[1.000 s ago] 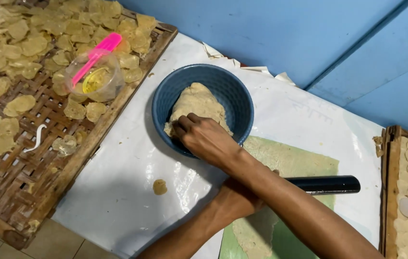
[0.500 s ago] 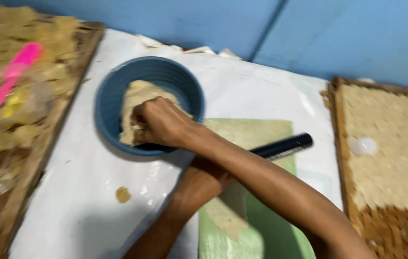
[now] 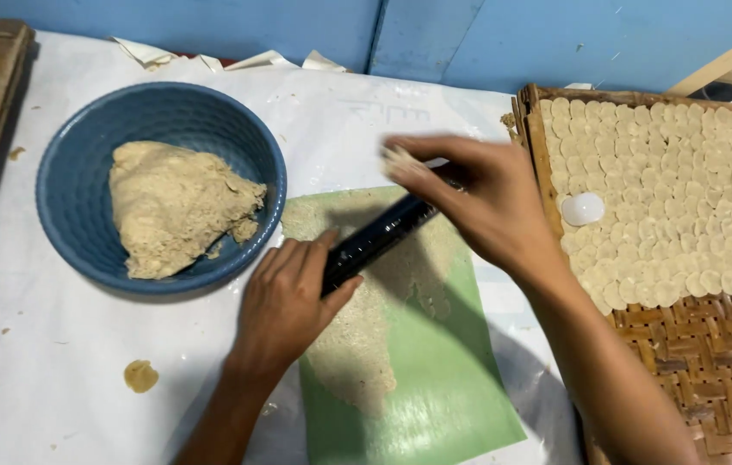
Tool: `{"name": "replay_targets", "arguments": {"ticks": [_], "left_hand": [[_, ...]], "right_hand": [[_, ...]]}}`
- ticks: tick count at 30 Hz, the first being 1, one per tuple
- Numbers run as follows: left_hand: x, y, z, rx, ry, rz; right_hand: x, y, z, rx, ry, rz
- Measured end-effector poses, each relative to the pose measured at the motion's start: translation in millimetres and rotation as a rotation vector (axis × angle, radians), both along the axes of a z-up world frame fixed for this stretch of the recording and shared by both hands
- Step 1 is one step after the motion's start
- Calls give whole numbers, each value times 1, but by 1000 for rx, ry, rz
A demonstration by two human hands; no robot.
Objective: Flattening small pieces of dough into thin circles using a rolling pin on a mat.
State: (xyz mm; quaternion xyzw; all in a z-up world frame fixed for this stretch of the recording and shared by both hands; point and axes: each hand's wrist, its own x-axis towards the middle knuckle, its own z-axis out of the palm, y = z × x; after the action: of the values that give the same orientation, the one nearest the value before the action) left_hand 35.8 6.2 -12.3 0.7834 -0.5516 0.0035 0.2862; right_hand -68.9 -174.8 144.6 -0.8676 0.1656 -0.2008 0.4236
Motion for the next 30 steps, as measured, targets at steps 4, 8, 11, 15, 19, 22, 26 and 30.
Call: {"name": "replay_targets", "arguments": {"ticks": [4,8,11,15,19,22,26,30], "left_hand": [[3,0,-7,-121,35,74],[2,0,-23,-273,-10,134],[0,-2,-21,-298,-9,125],[-2,-3,-18,-298,-8,126],[-1,-2,-17,-285,1,127],[1,-1,-14,-302,2,91],[2,0,-16,-301,-12,42],[0,-4,-16,-283,20,-79]], "right_hand": [[-70,-22,-61,15,105,-192],[-109,-25,-121,150,132,-233],[-118,-29,-154,88,171,-240],[-104,-11,-155,25,164,-182],[-94,2,-156,-158,172,-163],[-92,8,-161,-532,174,-85],[-98,21,-161,-745,255,-31],[-107,25,-164,-700,364,46]]}}
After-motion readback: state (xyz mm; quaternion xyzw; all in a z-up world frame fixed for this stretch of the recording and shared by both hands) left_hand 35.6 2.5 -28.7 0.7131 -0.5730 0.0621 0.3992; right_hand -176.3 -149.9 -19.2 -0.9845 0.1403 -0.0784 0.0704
